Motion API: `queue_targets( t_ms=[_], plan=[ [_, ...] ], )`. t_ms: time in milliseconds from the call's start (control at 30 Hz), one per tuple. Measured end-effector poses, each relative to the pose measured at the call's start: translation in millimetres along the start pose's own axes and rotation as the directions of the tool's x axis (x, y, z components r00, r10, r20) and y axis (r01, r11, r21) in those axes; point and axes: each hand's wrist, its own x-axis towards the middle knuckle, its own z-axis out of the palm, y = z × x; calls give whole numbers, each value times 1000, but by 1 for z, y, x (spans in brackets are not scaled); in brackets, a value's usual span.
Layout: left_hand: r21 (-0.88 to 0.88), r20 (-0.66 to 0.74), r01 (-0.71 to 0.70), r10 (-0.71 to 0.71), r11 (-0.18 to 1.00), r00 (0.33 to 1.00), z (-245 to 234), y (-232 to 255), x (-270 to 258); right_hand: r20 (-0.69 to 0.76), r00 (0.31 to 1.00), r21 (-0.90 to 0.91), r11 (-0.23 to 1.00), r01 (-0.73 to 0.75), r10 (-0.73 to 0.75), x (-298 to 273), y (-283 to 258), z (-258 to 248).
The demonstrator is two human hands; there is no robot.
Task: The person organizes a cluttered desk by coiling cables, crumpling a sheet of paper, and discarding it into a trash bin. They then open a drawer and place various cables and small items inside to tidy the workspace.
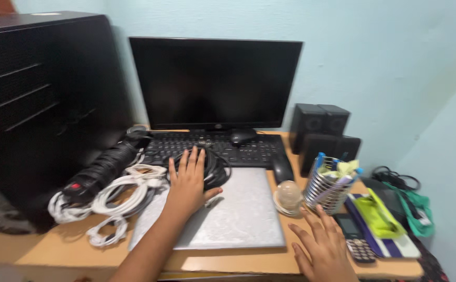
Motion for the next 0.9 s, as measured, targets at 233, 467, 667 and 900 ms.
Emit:
queue_targets(
  t_ms=[233, 467, 667, 900],
  plan=[
    [-119, -134, -37, 21, 992, 991, 31, -20, -15, 60, 994, 94, 992, 81, -87, 65, -64, 14],
    [-163, -228, -134, 95, 977, 969, 15, -27, -21, 174, 984, -112, 993, -24, 44, 147, -48, 56],
    [-287, -90, -62, 37, 956, 995, -7, -22, -19, 521, 814, -163, 966, -201, 257, 207, -21, 80],
    [-317, -196, -88, 25, 944, 980, -6, -25, -22, 464, 886, 447, 863, -235, 1, 214, -50, 150]
  ],
)
